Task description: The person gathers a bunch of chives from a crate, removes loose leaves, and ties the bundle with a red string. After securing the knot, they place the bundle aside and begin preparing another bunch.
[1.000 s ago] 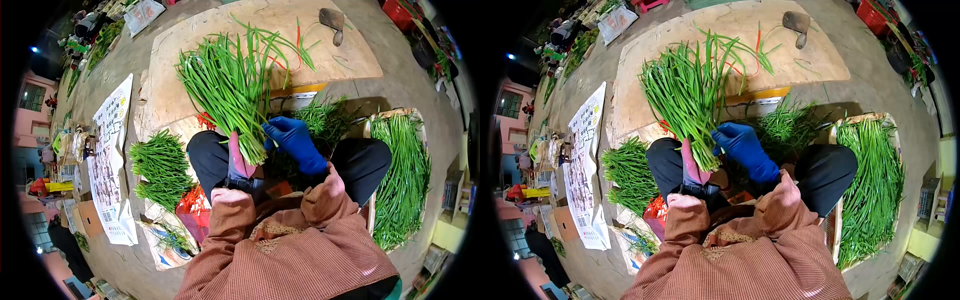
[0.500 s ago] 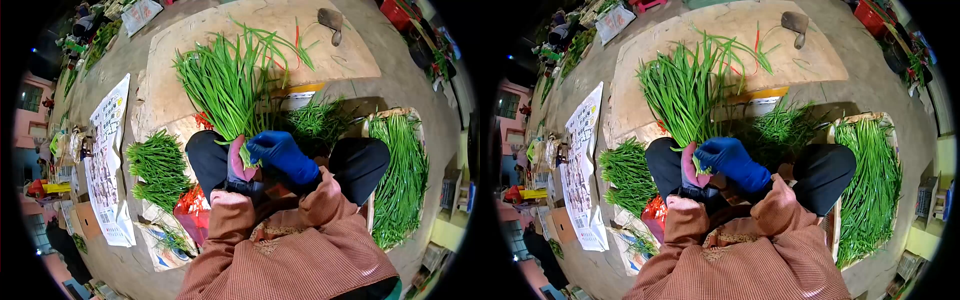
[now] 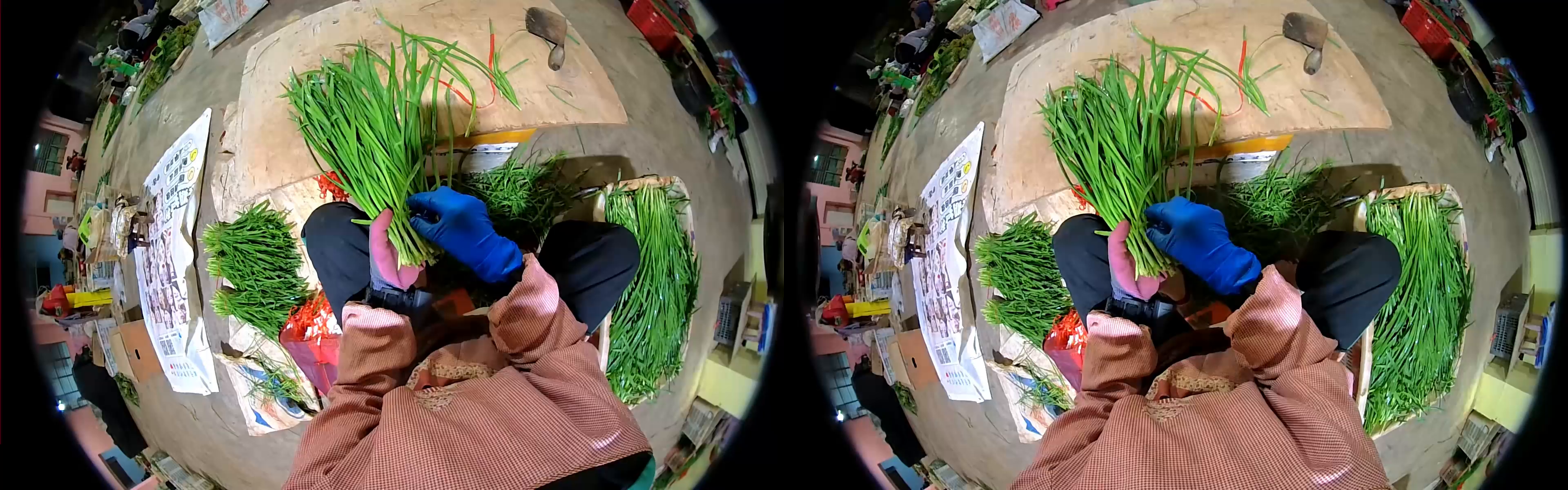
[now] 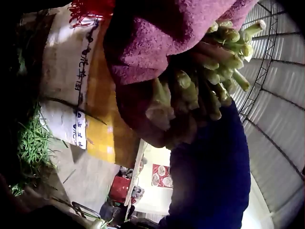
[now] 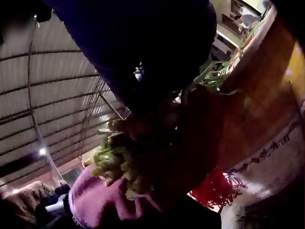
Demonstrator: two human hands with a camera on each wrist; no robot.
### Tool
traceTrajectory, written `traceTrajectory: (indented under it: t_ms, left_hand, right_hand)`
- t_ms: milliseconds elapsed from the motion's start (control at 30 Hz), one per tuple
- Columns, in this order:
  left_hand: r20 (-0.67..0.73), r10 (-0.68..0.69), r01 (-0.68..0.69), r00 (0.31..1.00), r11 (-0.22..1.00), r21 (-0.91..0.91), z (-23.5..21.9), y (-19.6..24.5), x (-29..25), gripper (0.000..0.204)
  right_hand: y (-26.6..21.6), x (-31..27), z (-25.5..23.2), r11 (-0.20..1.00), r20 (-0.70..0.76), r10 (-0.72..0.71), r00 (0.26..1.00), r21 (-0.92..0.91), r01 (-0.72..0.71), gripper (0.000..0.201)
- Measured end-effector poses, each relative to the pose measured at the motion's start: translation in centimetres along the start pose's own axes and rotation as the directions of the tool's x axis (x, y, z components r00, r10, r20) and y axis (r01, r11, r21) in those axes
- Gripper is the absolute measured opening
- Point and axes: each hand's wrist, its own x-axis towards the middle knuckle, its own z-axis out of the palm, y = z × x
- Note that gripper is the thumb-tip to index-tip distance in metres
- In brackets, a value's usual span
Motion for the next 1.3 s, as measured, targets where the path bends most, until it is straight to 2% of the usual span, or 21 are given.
traceTrajectory:
  t_ms: [67,200,267,433,500,533,567,633,700,767,833,900,967,1033,1067,1133,1167,1200,1233,1267,1300]
  left_hand:
    - [0.005,0.003,-0.003,1.000,1.000,-0.026,-0.1,-0.2,0.1,0.038]
    - [-0.011,0.020,-0.021,1.000,1.000,-0.019,-0.5,-0.8,0.0,0.043]
    - [-0.059,0.008,-0.009,0.998,1.000,-0.029,-1.7,-0.7,0.4,0.048]
    - [-0.091,-0.018,0.020,0.996,0.999,0.030,0.0,-0.8,0.9,0.041]
    - [-0.114,0.148,-0.130,0.982,0.980,0.152,0.8,-1.3,1.0,0.043]
    - [-0.007,-0.044,0.044,0.999,0.998,0.047,-0.1,-0.5,1.0,0.042]
    - [-0.006,-0.048,0.049,0.999,0.998,0.049,-0.4,-0.4,1.0,0.042]
    - [-0.061,-0.096,0.095,0.994,0.995,-0.024,-0.3,-0.4,0.9,0.039]
    - [-0.092,-0.130,0.126,0.987,0.991,-0.045,-0.6,-0.2,1.3,0.038]
    - [-0.212,-0.132,0.100,0.968,0.983,-0.156,-0.4,-0.3,1.4,0.037]
    - [-0.137,0.034,-0.041,0.990,0.998,-0.051,-0.6,-0.5,1.7,0.035]
    - [0.056,-0.087,0.094,0.995,0.986,-0.139,-1.6,0.1,2.4,0.033]
    - [0.000,-0.017,0.017,1.000,0.986,-0.166,-1.2,-0.1,2.3,0.033]
    - [0.093,-0.038,0.038,0.995,0.999,0.001,-0.2,0.2,2.3,0.038]
    - [0.010,-0.094,0.093,0.996,0.955,-0.283,0.5,-0.1,2.1,0.038]
    - [-0.080,-0.118,0.096,0.990,0.967,-0.235,-0.1,0.4,2.1,0.039]
    - [-0.095,-0.098,0.074,0.991,0.971,-0.228,-0.1,0.4,2.0,0.039]
    - [-0.097,-0.099,0.075,0.990,0.971,-0.227,0.0,0.3,2.0,0.039]
    - [-0.059,-0.082,0.070,0.995,0.978,-0.194,0.0,0.4,2.1,0.038]
    - [-0.021,-0.069,0.065,0.997,0.985,-0.162,0.1,0.4,2.1,0.037]
    - [-0.026,-0.077,0.072,0.997,0.984,-0.162,-0.2,-0.1,2.1,0.037]
  right_hand:
    - [0.1,0.4,0.5,0.985,-0.003,-0.103,0.995,-0.143,0.101,0.023]
    - [0.5,0.9,0.8,0.985,0.014,-0.099,0.995,-0.140,0.100,0.014]
    - [0.8,0.6,1.2,0.986,-0.107,-0.160,0.981,-0.056,0.155,0.007]
    - [-0.2,-2.2,1.5,0.996,-0.105,-0.078,0.991,0.029,0.082,0.006]
    - [-0.4,-3.2,1.4,0.990,0.015,-0.030,0.999,0.140,0.027,0.006]
    - [-0.7,-3.8,1.4,0.981,0.014,-0.040,0.999,0.190,0.037,0.006]
    - [-1.1,-4.3,1.2,0.981,0.010,-0.038,0.999,0.189,0.036,0.006]
    - [-1.8,-4.9,0.7,0.897,0.185,0.099,0.978,0.408,-0.168,0.006]
    - [-1.5,-5.3,0.2,0.906,0.176,0.045,0.983,0.407,-0.114,0.006]
    - [-1.2,-6.3,-0.2,0.801,0.319,0.148,0.936,0.516,-0.303,0.007]
    - [-1.0,-7.4,-1.0,0.873,0.339,0.075,0.938,0.432,-0.226,0.010]
    - [-0.7,-9.3,-1.2,0.915,0.467,0.079,0.881,0.317,-0.250,0.015]
    - [-0.4,-11.3,-2.1,0.899,0.520,0.124,0.845,0.301,-0.317,0.019]
    - [0.8,-13.3,-3.4,0.915,0.580,0.227,0.782,0.147,-0.375,0.020]
    - [1.3,-13.8,-4.2,0.914,0.579,0.234,0.781,0.142,-0.379,0.020]
    - [1.7,-13.3,-5.7,0.812,0.574,0.332,0.748,0.230,-0.537,0.020]
    - [1.5,-12.5,-6.7,0.871,0.469,0.309,0.827,0.210,-0.444,0.016]
    - [1.4,-11.7,-7.9,0.825,0.314,0.321,0.894,0.370,-0.427,0.012]
    - [-0.5,-9.6,-10.5,0.628,0.385,0.582,0.716,0.346,-0.697,0.008]
    - [0.2,-9.0,-11.6,0.758,0.201,0.537,0.819,0.310,-0.574,0.007]
    - [2.1,-8.7,-12.7,0.933,-0.052,0.287,0.956,0.239,-0.267,0.003]
